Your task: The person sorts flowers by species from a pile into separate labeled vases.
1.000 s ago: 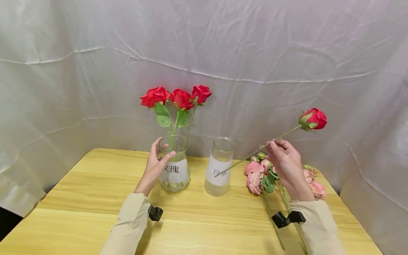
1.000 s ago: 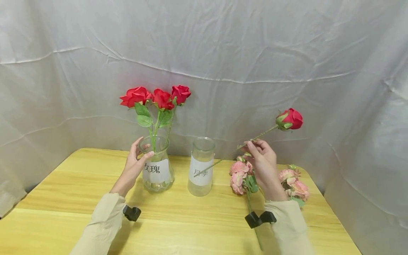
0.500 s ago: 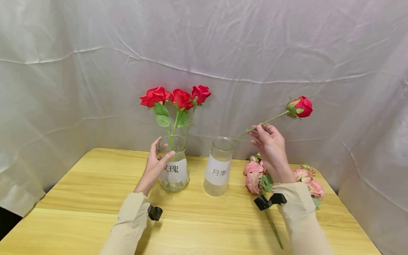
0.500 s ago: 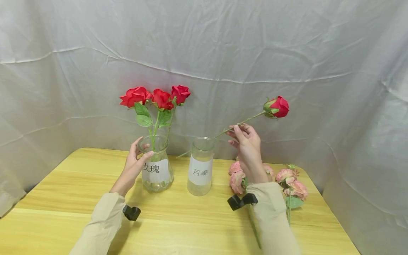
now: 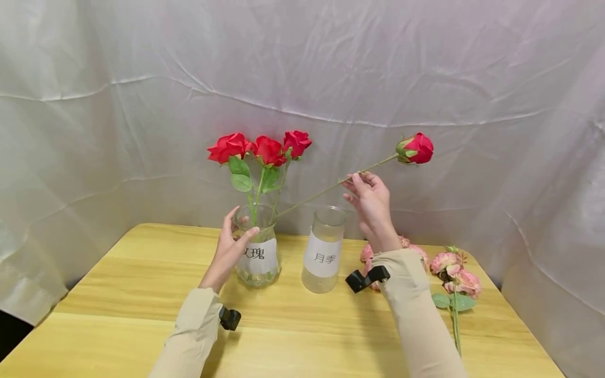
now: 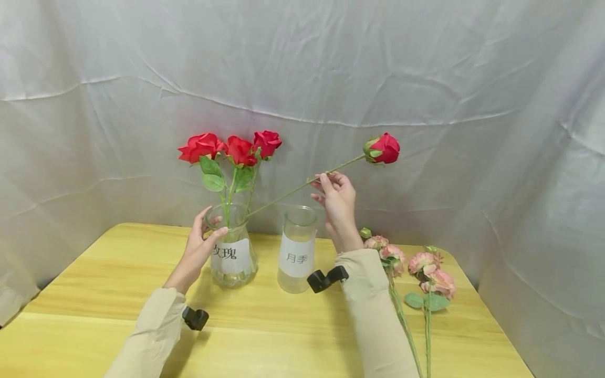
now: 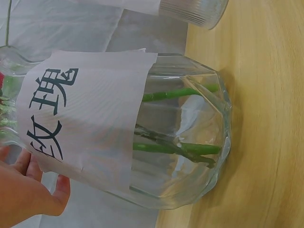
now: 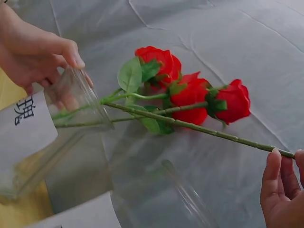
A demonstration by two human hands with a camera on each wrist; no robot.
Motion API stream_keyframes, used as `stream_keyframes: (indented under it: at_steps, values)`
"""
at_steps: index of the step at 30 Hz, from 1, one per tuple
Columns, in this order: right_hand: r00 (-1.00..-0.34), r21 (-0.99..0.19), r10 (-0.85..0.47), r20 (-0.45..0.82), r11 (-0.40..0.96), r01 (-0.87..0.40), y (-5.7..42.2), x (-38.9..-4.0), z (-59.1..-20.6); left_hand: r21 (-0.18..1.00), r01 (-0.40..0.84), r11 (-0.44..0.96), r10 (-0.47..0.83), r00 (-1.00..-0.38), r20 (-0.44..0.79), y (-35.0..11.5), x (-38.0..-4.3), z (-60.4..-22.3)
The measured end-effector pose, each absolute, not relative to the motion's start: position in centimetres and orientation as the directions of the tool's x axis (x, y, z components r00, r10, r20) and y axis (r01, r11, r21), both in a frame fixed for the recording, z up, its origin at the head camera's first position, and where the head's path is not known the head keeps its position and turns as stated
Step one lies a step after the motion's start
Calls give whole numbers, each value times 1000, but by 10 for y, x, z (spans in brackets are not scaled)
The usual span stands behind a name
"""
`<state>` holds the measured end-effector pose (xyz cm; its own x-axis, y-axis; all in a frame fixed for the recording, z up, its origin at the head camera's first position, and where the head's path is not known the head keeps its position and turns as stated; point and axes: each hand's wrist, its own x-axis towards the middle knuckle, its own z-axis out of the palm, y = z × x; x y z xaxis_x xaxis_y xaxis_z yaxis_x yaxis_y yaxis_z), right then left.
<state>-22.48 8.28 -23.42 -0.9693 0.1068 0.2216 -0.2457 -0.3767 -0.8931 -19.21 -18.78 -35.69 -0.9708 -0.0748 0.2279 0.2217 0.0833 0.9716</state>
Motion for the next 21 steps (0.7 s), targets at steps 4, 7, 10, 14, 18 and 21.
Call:
stream_keyframes:
  at_steps: [4,7,10,14,18,21]
  values:
    - [-971,-899,107,212,-368,-237,71,-227,-234,971,220,94,-72,-971,227,-187,-193,-358]
    - [-973,-908,108,206,-349,-231,61,-230,-235,970,223,99,-74,-970,231,-187,-193,-359]
    - [-974,-915,108,198,-337,-223,52,-232,-237,970,222,99,-77,-970,230,-187,-193,-359]
    - [-976,-913,102,193,-345,-217,38,-236,-239,970,222,97,-73,-970,230,-187,-192,-359]
    - [-976,-914,95,197,-342,-218,26,-238,-240,969,229,97,-68,-969,236,-188,-192,-359]
    - [-974,-919,99,205,-323,-226,17,-238,-242,967,235,97,-72,-968,242,-187,-193,-359]
